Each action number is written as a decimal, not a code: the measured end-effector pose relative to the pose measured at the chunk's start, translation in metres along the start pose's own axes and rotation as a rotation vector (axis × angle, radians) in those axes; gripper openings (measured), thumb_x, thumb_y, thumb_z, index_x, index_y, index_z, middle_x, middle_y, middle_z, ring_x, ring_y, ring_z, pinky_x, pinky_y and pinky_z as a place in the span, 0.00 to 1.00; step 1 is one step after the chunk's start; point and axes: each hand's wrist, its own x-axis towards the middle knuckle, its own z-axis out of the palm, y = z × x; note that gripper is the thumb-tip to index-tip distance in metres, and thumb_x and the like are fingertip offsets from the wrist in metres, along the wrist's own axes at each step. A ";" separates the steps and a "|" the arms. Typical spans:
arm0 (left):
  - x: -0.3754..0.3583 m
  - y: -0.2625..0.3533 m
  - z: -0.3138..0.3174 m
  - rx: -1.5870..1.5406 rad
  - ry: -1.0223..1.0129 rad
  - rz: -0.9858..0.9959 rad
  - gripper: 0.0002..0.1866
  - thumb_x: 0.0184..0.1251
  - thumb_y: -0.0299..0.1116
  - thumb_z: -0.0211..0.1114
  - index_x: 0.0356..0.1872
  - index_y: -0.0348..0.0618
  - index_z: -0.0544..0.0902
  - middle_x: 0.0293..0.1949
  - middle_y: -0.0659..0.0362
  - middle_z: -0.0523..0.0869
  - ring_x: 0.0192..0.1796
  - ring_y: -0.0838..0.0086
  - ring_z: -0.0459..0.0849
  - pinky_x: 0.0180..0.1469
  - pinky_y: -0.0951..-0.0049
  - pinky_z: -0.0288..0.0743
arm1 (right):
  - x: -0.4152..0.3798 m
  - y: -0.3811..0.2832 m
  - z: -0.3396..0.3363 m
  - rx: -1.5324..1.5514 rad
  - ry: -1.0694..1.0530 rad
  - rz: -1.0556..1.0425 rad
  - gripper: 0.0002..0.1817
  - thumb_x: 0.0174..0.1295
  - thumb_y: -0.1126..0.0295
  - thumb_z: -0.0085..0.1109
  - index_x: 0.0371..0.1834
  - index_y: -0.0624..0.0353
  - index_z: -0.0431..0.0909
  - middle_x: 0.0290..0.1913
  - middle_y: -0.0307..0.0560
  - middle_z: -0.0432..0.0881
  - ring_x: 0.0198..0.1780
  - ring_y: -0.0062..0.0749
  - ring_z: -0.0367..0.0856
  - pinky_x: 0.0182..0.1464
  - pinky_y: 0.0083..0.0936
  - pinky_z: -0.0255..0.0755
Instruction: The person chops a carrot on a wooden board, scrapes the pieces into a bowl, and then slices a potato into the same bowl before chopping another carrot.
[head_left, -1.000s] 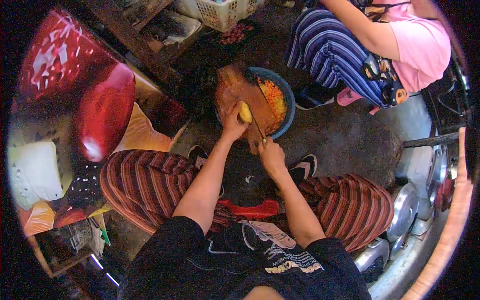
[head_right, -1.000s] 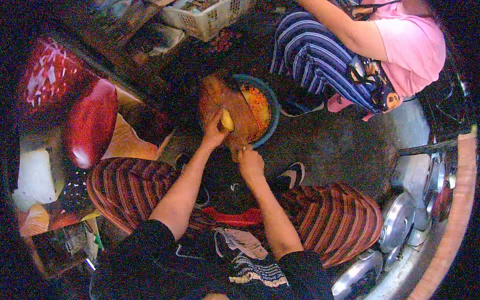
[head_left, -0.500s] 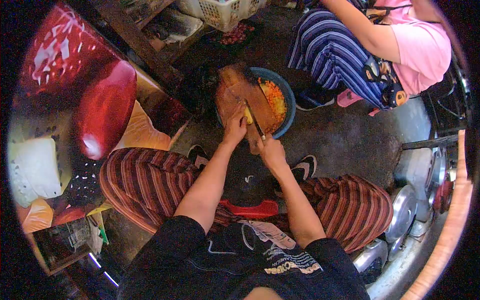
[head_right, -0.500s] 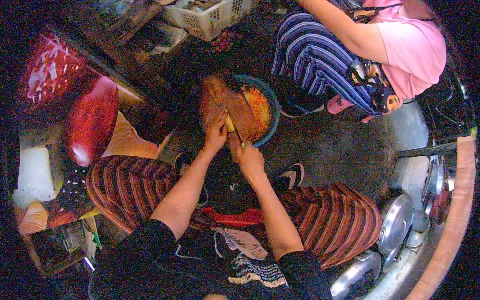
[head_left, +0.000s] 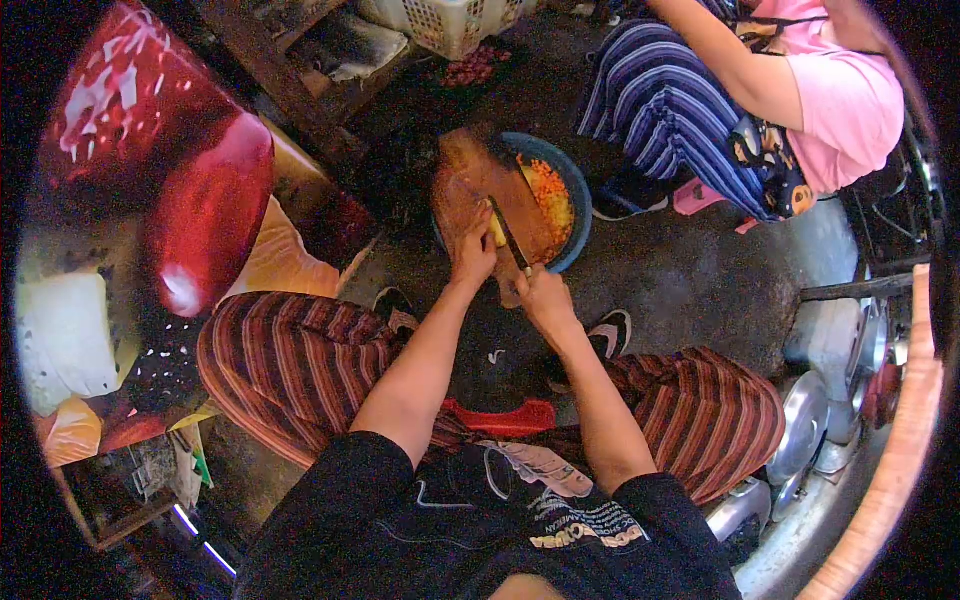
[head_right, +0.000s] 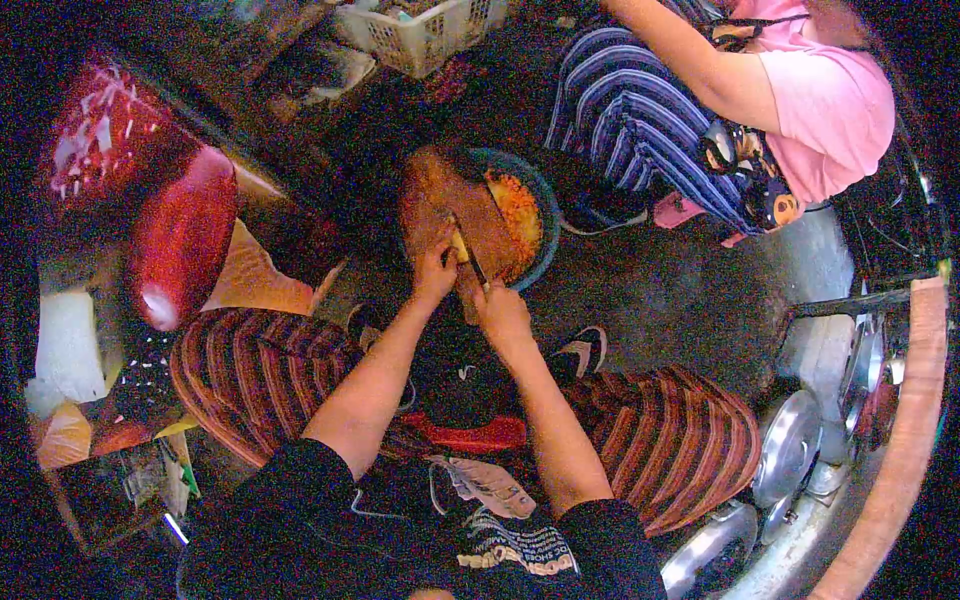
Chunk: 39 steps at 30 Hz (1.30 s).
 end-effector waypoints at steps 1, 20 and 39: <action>-0.001 0.000 0.000 -0.001 -0.002 -0.003 0.25 0.55 0.19 0.51 0.58 0.36 0.70 0.61 0.48 0.68 0.65 0.60 0.64 0.66 0.69 0.56 | 0.001 0.000 0.001 -0.003 -0.007 -0.001 0.22 0.62 0.55 0.46 0.37 0.69 0.74 0.30 0.66 0.79 0.34 0.58 0.80 0.38 0.46 0.75; -0.005 -0.008 0.001 -0.082 0.049 -0.068 0.21 0.56 0.22 0.57 0.54 0.38 0.74 0.57 0.47 0.73 0.61 0.60 0.70 0.60 0.70 0.63 | 0.005 0.000 0.042 -0.042 0.109 0.039 0.18 0.62 0.61 0.47 0.38 0.71 0.68 0.27 0.66 0.79 0.31 0.57 0.80 0.33 0.43 0.75; -0.008 -0.005 0.000 -0.069 0.116 -0.012 0.23 0.56 0.21 0.54 0.56 0.40 0.73 0.59 0.49 0.72 0.62 0.60 0.69 0.63 0.69 0.61 | 0.001 -0.026 -0.007 -0.013 -0.049 0.051 0.17 0.60 0.61 0.49 0.34 0.67 0.76 0.31 0.67 0.79 0.37 0.61 0.78 0.41 0.47 0.73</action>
